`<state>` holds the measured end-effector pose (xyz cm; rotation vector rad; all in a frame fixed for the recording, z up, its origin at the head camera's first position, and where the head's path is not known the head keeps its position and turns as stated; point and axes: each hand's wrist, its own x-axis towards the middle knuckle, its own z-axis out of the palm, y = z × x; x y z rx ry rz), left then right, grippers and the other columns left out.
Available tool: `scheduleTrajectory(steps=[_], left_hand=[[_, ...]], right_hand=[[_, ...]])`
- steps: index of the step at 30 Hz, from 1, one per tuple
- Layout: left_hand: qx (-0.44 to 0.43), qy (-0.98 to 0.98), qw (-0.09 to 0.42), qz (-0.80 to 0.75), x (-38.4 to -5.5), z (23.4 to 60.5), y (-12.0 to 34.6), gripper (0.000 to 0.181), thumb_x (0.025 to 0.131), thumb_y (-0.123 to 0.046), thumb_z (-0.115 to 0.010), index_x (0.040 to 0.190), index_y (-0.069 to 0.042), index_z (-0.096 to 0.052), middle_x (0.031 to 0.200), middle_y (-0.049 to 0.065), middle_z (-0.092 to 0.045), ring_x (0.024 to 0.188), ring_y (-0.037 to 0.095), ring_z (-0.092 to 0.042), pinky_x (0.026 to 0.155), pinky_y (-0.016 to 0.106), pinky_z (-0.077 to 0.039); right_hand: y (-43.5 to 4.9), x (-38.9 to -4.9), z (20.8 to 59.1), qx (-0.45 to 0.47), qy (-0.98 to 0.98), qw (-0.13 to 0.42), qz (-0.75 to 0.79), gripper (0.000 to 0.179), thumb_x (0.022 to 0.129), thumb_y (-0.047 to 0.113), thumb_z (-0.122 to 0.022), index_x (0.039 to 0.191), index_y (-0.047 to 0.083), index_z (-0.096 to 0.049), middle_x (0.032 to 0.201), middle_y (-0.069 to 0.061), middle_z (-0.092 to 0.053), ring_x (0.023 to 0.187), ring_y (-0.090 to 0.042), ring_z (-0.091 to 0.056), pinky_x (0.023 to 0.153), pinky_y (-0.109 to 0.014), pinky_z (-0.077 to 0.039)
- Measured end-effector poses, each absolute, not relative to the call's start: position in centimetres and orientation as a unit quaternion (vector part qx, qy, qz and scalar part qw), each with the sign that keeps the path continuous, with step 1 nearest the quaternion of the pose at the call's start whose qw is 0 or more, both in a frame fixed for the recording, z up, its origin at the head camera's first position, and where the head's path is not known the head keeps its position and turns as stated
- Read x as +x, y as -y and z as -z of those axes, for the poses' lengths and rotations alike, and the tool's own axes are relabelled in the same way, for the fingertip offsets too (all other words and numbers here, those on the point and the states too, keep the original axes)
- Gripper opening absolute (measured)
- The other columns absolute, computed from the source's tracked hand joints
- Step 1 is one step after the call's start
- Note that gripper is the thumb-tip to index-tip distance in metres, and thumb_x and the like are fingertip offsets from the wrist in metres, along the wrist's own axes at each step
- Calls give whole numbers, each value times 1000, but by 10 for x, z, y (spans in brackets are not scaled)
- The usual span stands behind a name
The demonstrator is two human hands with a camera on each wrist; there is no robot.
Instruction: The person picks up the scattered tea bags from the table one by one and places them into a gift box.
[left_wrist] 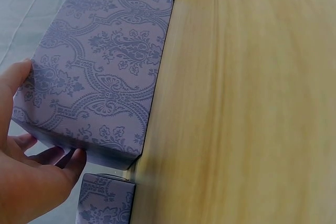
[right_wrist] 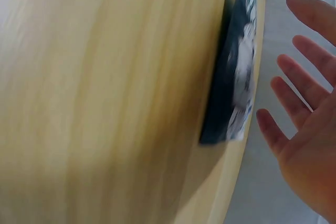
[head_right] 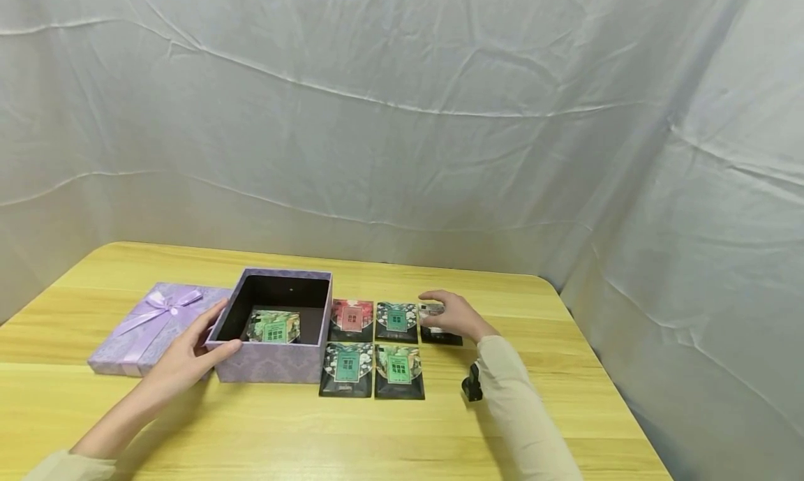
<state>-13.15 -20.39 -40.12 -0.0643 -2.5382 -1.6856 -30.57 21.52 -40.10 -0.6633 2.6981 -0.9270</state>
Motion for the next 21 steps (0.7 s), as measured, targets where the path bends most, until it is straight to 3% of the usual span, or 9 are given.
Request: scheduleTrajectory(steps=[8, 21], left_hand=[[-21, 831, 47, 554, -132, 402, 204, 79, 93, -21, -66, 155, -7, -19, 137, 33, -45, 119, 40, -51, 84, 18, -43], [-23, 832, 49, 553, -132, 402, 204, 79, 93, -21, -66, 155, -7, -18, 139, 33, -42, 121, 41, -50, 85, 18, -43]], right_hand=[[-235, -309, 409, -225, -914, 118, 316, 70, 82, 27, -78, 139, -1, -49, 141, -21, -48, 129, -42, -40, 103, -57, -34], [-247, -308, 413, -217, -914, 146, 309, 85, 75, 21, -85, 144, -1, -41, 148, -25, -36, 134, -46, -30, 106, -60, -26]])
